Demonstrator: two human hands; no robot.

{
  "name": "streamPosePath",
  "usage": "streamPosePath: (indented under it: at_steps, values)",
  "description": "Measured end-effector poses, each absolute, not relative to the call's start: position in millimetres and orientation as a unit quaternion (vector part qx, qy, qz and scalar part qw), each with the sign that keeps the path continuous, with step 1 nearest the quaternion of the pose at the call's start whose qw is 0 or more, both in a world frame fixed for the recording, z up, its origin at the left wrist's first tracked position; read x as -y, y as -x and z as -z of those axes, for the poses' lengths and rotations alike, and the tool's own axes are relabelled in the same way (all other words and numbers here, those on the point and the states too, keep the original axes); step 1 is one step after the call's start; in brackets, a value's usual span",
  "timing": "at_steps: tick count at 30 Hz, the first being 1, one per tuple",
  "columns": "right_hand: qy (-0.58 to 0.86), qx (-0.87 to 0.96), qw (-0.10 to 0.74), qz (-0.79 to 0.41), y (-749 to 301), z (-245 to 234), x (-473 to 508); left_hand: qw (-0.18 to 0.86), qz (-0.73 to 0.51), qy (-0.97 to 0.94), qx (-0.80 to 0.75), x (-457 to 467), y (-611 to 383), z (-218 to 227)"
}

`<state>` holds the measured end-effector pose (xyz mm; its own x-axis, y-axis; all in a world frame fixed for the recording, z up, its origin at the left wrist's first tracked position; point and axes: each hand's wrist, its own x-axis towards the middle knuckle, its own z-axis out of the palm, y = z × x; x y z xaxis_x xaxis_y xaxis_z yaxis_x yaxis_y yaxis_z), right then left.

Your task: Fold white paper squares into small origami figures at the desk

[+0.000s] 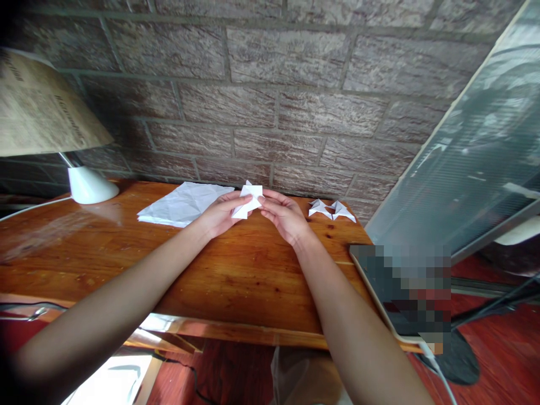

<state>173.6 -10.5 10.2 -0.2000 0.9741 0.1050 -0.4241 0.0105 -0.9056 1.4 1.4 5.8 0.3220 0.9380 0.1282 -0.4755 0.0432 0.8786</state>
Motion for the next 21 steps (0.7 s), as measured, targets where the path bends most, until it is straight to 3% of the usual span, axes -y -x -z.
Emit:
streamPosePath:
  at_steps: [16, 21]
  values:
    - [0.370, 0.522, 0.569, -0.516, -174.9, -7.5, 10.1, 0.494, -0.566, -0.583, -0.310, -9.6, -0.4, 2.8]
    - [0.359, 0.551, 0.583, -0.478, -175.0, -7.9, 8.8, 0.369, -0.596, -0.639, -0.317, -13.1, 1.0, 5.3]
